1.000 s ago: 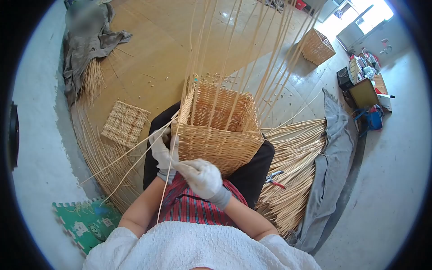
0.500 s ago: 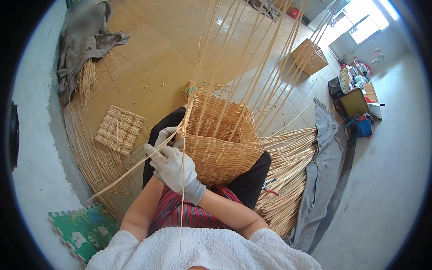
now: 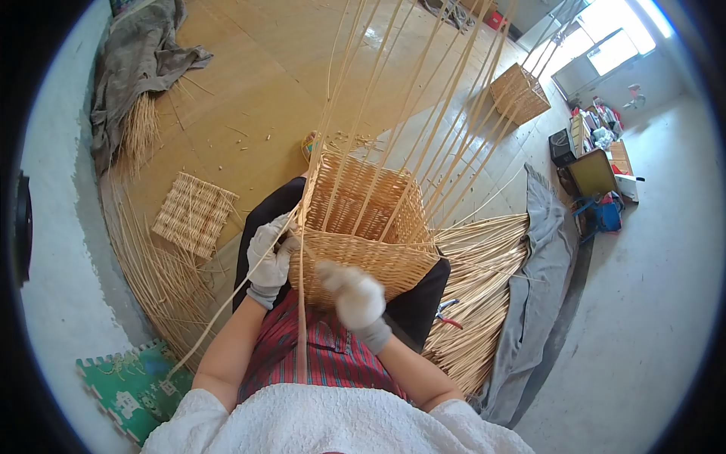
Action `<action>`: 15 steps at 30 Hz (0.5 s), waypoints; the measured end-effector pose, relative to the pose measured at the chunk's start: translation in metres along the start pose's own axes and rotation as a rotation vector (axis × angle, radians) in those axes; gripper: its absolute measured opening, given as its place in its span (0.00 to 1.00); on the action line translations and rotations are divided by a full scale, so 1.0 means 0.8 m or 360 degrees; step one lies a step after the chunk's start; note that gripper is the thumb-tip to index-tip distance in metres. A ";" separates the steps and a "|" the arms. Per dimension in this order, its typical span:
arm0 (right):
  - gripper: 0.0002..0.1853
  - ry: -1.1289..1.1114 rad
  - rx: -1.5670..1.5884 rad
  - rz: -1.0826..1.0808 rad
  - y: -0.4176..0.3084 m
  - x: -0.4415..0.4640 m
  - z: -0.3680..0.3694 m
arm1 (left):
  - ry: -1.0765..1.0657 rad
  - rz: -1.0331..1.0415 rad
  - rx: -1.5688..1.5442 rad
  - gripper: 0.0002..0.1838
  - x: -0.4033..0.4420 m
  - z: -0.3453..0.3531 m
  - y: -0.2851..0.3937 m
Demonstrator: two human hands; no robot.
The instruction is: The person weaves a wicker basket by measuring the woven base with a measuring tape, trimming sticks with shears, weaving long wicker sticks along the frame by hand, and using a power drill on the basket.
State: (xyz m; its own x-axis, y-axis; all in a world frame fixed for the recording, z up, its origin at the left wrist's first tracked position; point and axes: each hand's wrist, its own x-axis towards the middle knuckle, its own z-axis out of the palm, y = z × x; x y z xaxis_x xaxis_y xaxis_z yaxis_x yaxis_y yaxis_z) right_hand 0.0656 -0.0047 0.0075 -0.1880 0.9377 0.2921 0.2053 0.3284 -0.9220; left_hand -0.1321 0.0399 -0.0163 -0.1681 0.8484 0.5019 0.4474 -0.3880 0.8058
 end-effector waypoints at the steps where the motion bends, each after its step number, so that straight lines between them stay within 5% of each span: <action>1: 0.10 0.0319 0.0801 0.0535 0.008 0.007 -0.009 | 0.0005 -0.0057 -0.0014 0.21 0.001 -0.001 0.007; 2: 0.10 0.0318 0.0793 0.0552 0.011 0.005 -0.017 | -0.0070 -0.0408 -0.0413 0.20 0.003 0.000 0.017; 5: 0.12 0.0448 0.0309 0.0963 0.001 0.044 -0.017 | 0.0032 -0.0790 -0.0790 0.18 -0.001 0.027 -0.003; 7: 0.13 0.0586 0.0139 0.0512 -0.028 0.071 0.001 | 0.0085 -0.0818 -0.0881 0.17 -0.002 0.039 -0.002; 9: 0.20 0.0431 -0.1132 -0.0632 -0.034 0.138 0.010 | 0.0207 -0.0891 -0.0873 0.17 -0.005 0.048 -0.005; 11: 0.33 0.0541 -0.1371 -0.0557 -0.033 0.189 0.026 | 0.0192 -0.0916 -0.0560 0.17 0.001 0.042 0.009; 12: 0.33 0.0529 -0.1378 -0.0541 -0.031 0.177 0.022 | 0.0179 -0.0915 -0.0522 0.17 0.005 0.042 0.008; 14: 0.31 0.0526 0.0726 0.0022 -0.020 0.141 0.002 | 0.0162 -0.0945 -0.0625 0.17 0.002 0.043 0.005; 15: 0.24 0.0553 0.0324 0.0002 0.006 0.101 -0.015 | 0.0172 -0.0953 -0.0645 0.17 0.001 0.041 0.009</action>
State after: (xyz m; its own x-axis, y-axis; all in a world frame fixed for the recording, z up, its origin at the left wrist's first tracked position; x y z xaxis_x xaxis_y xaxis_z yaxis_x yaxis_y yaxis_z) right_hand 0.0630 0.0742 0.0299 0.1554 0.9319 0.3277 0.0043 0.3311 -0.9436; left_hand -0.1002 0.0498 -0.0206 -0.3772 0.9248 -0.0497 -0.1051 0.0106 0.9944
